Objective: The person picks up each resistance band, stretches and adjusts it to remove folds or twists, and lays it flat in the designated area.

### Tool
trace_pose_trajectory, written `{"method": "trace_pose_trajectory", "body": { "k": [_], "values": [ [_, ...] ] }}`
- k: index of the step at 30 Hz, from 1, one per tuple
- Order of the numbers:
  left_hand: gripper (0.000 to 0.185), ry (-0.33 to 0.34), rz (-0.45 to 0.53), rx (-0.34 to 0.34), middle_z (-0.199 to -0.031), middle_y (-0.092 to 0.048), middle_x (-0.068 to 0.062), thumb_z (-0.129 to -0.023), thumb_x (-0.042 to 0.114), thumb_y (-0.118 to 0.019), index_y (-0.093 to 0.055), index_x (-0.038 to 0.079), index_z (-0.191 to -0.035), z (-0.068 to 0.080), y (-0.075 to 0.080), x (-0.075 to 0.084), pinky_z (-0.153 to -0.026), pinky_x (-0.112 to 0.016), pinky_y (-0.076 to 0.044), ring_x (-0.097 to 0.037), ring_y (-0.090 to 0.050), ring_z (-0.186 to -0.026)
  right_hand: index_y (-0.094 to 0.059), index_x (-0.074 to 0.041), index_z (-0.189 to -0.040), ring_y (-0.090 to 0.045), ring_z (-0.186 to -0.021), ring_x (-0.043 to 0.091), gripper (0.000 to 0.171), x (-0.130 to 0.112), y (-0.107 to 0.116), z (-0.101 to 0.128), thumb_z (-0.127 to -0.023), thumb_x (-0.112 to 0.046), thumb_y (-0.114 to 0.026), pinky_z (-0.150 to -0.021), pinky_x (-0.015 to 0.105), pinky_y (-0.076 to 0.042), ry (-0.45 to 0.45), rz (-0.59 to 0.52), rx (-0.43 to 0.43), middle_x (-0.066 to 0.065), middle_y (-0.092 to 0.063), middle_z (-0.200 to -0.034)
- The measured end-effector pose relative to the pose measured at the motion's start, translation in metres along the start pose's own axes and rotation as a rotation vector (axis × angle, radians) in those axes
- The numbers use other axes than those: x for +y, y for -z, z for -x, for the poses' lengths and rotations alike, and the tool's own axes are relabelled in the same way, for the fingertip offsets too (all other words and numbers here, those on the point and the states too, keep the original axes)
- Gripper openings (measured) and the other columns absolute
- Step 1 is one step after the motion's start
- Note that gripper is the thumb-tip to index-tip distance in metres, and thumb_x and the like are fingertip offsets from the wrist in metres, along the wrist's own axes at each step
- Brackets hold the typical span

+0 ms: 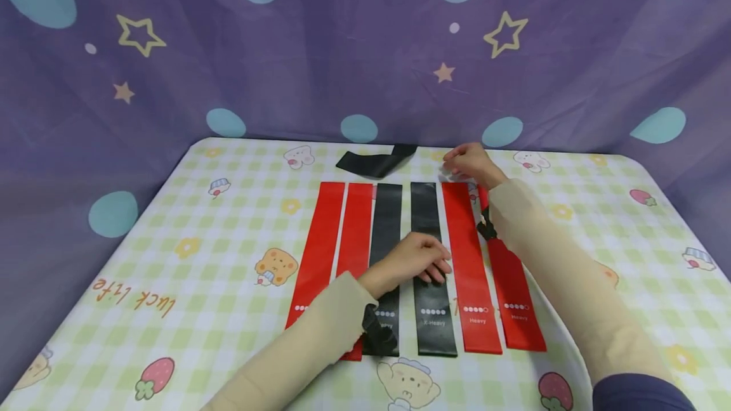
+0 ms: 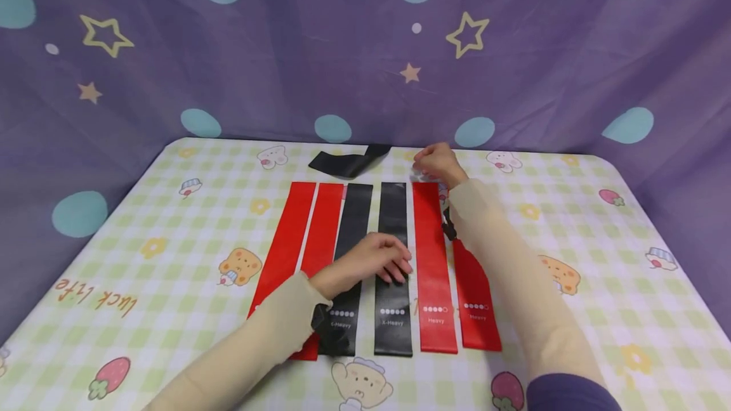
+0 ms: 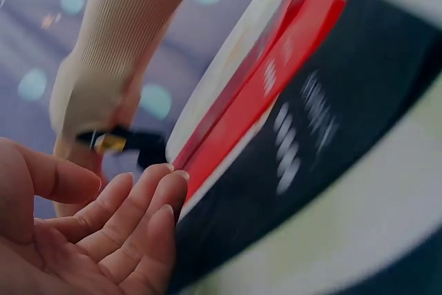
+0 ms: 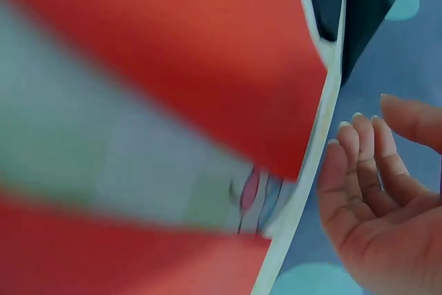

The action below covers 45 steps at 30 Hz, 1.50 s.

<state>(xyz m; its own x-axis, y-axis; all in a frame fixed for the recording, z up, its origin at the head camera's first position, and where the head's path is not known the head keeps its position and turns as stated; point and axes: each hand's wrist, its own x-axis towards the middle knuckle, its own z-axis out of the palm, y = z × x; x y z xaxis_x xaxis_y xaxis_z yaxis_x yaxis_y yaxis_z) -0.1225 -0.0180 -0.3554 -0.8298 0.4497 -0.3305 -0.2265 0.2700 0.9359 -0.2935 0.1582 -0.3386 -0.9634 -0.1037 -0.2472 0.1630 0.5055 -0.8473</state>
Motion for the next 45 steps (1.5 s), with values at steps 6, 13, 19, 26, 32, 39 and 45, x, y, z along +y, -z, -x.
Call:
{"method": "trace_pose_trajectory", "body": {
  "k": [6, 13, 19, 26, 32, 39, 45],
  "values": [
    [0.024, 0.006, 0.035, 0.111, -0.093, -0.072, -0.019, -0.095, 0.008, -0.047, -0.063, -0.006, -0.106, -0.012, 0.032, -0.005, -0.055, -0.02, -0.05, -0.008, -0.063, -0.06, -0.058, 0.009, -0.116, -0.056, -0.073, 0.015, 0.034, -0.012, -0.023, 0.001, -0.087, -0.007, -0.062, -0.069, 0.028, -0.053, 0.042, -0.003, 0.028, -0.004, -0.057, -0.078],
    [0.023, 0.0, 0.131, 0.217, -0.095, -0.07, -0.023, -0.095, 0.006, -0.046, -0.06, -0.009, -0.107, -0.027, 0.051, -0.011, -0.06, -0.023, -0.056, -0.008, -0.063, -0.058, -0.057, 0.008, -0.119, -0.054, -0.1, 0.028, 0.037, -0.022, -0.046, -0.004, -0.084, -0.005, -0.062, -0.089, 0.035, -0.048, 0.097, 0.074, 0.063, 0.02, -0.057, -0.116],
    [0.024, 0.027, 0.145, 0.287, -0.095, -0.07, -0.02, -0.096, 0.01, -0.047, -0.058, -0.008, -0.109, -0.036, 0.067, -0.004, -0.06, -0.021, -0.055, -0.007, -0.062, -0.057, -0.058, 0.004, -0.122, -0.052, -0.119, 0.033, 0.043, -0.031, -0.059, -0.004, -0.081, -0.004, -0.064, -0.1, 0.042, -0.043, 0.126, 0.137, 0.047, 0.022, -0.054, -0.131],
    [0.028, 0.051, 0.17, 0.381, -0.1, -0.069, -0.021, -0.096, 0.011, -0.048, -0.058, -0.007, -0.115, -0.045, 0.09, -0.001, -0.059, -0.018, -0.054, -0.007, -0.063, -0.059, -0.062, -0.001, -0.12, -0.056, -0.109, 0.033, 0.045, -0.035, -0.077, -0.008, -0.077, -0.009, -0.069, -0.094, 0.04, -0.046, 0.203, 0.303, 0.079, 0.019, -0.06, -0.126],
    [0.03, 0.021, 0.247, 0.436, -0.09, -0.068, -0.017, -0.096, 0.007, -0.047, -0.055, -0.01, -0.119, -0.046, 0.097, 0.001, -0.056, -0.016, -0.052, -0.006, -0.062, -0.058, -0.067, -0.002, -0.113, -0.059, -0.11, 0.032, 0.035, -0.04, -0.083, -0.005, -0.082, -0.018, -0.07, -0.094, 0.041, -0.047, 0.234, 0.432, 0.127, 0.015, -0.065, -0.119],
    [0.036, 0.044, 0.249, 0.509, -0.112, -0.062, -0.02, -0.095, 0.007, -0.046, -0.05, -0.006, -0.128, -0.049, 0.098, 0.007, -0.077, -0.023, -0.056, -0.012, -0.061, -0.078, -0.071, 0.002, -0.101, -0.064, -0.089, 0.028, 0.027, -0.039, -0.082, -0.004, -0.085, -0.02, -0.07, -0.08, 0.036, -0.05, 0.326, 0.328, 0.132, 0.016, -0.07, -0.102],
    [0.039, 0.001, 0.21, 0.628, -0.096, -0.058, -0.012, -0.089, 0.004, -0.049, -0.053, -0.006, -0.127, -0.052, 0.103, 0.008, -0.076, -0.026, -0.051, -0.016, -0.054, -0.073, -0.068, 0.002, -0.1, -0.059, -0.091, 0.022, 0.026, -0.048, -0.081, -0.001, -0.085, -0.019, -0.071, -0.078, 0.031, -0.047, 0.293, 0.092, 0.054, 0.015, -0.067, -0.103]
  ]
}}
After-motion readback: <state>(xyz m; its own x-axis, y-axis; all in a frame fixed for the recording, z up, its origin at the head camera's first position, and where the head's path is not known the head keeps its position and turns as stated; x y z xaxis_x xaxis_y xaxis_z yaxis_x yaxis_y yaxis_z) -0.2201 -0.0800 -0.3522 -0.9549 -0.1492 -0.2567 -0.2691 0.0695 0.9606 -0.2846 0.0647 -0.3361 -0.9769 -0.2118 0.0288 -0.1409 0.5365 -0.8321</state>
